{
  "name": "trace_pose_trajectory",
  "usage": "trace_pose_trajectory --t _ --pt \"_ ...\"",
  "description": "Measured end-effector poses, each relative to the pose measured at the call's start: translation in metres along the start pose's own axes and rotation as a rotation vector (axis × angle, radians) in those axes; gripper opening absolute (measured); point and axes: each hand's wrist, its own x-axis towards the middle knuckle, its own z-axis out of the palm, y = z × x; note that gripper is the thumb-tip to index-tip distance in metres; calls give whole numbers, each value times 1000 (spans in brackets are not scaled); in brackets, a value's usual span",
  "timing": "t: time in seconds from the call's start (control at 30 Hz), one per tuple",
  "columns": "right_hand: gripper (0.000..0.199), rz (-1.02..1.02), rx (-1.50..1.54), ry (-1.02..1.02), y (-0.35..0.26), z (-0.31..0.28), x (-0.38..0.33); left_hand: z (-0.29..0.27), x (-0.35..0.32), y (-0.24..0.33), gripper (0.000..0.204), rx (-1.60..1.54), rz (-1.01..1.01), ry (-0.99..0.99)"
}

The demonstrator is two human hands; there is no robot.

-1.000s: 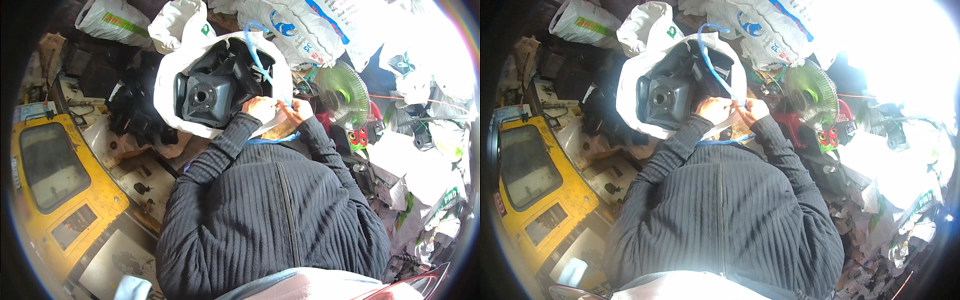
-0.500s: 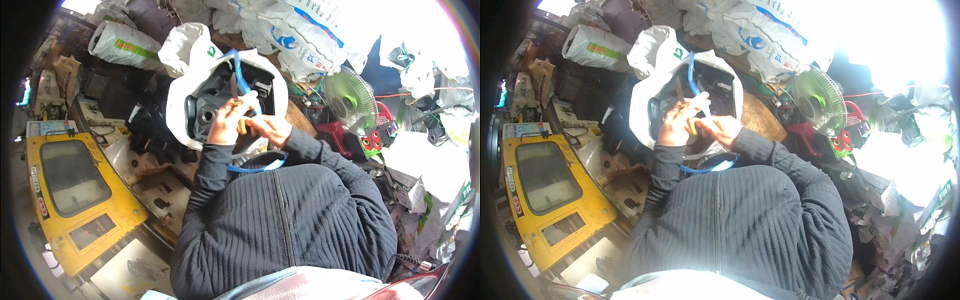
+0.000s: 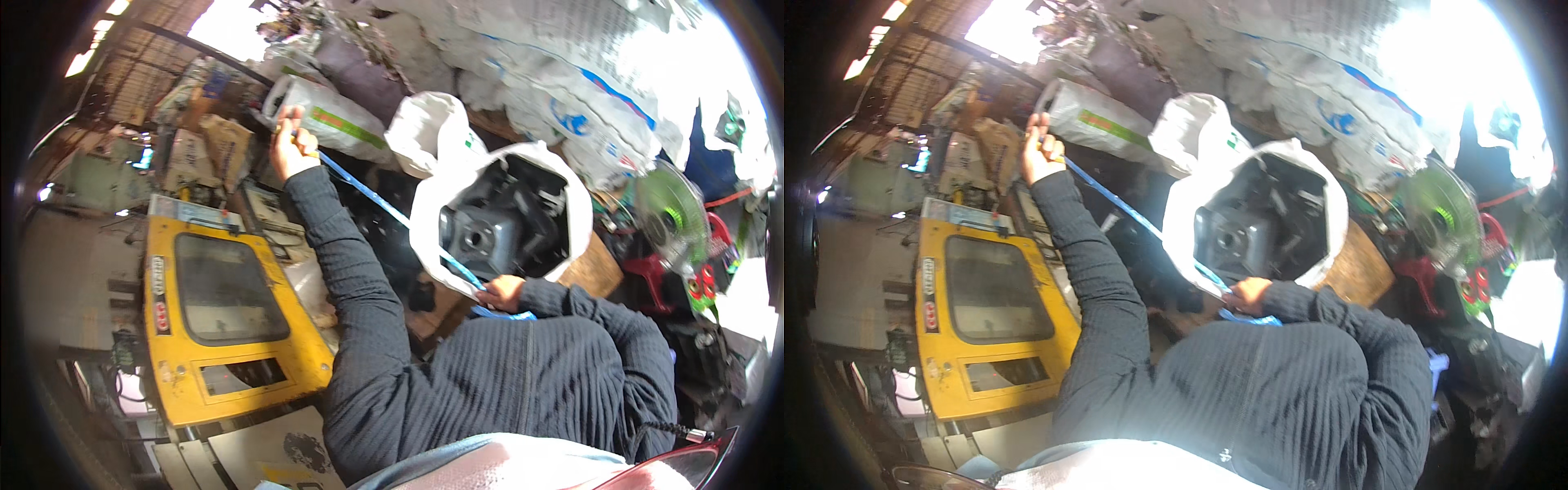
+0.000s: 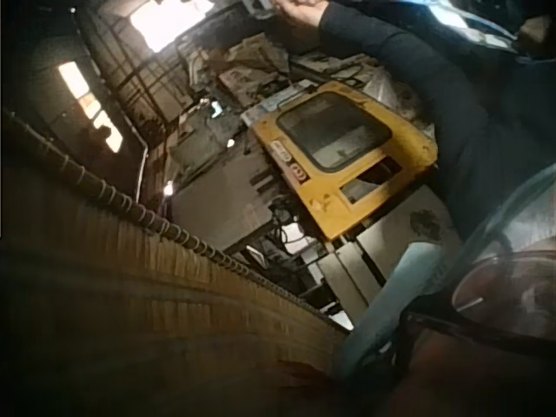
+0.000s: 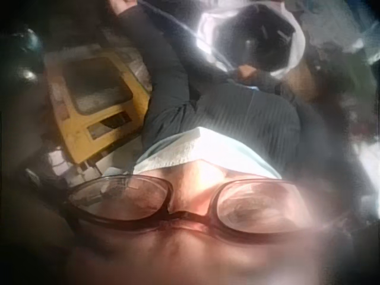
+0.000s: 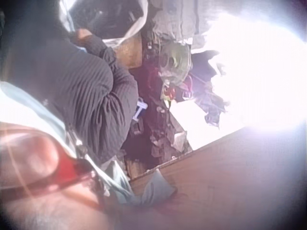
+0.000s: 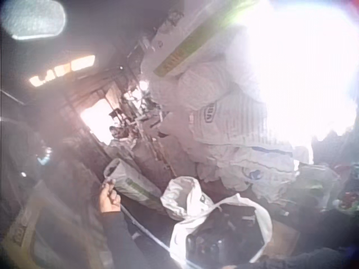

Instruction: The person places black plastic parts into a white sack, then ties the sack closed using a blue plastic strap. The person handles the parts one at a time and secures the sack with a knot.

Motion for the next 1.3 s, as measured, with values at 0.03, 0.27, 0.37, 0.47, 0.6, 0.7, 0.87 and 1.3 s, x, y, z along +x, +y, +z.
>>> trace_pose_trajectory --t 0.03,0.27,0.37,0.47,0.6,0.7,0.87,1.3 --pt "45 29 59 11 -5 -2 4 2 12 9 26 54 9 -70" --pt "56 -146 -34 1202 -9 -93 -71 75 -62 -67 26 736 -282 -534" --pt "90 219 -174 1524 48 -92 -113 91 -148 -160 25 554 -556 -735" --pt "65 531 100 984 104 -57 -120 121 -241 -237 19 681 -534 -785" --pt "32 426 1067 862 145 -42 -118 128 -271 -277 43 693 -747 -644" --pt "25 413 1337 850 146 -41 -115 110 -290 -305 39 493 -865 -455" --pt "29 165 1745 520 180 -25 -106 111 -301 -308 22 537 -884 -371" --pt "71 79 209 309 152 -75 -142 138 -316 -310 25 540 -1116 -266"
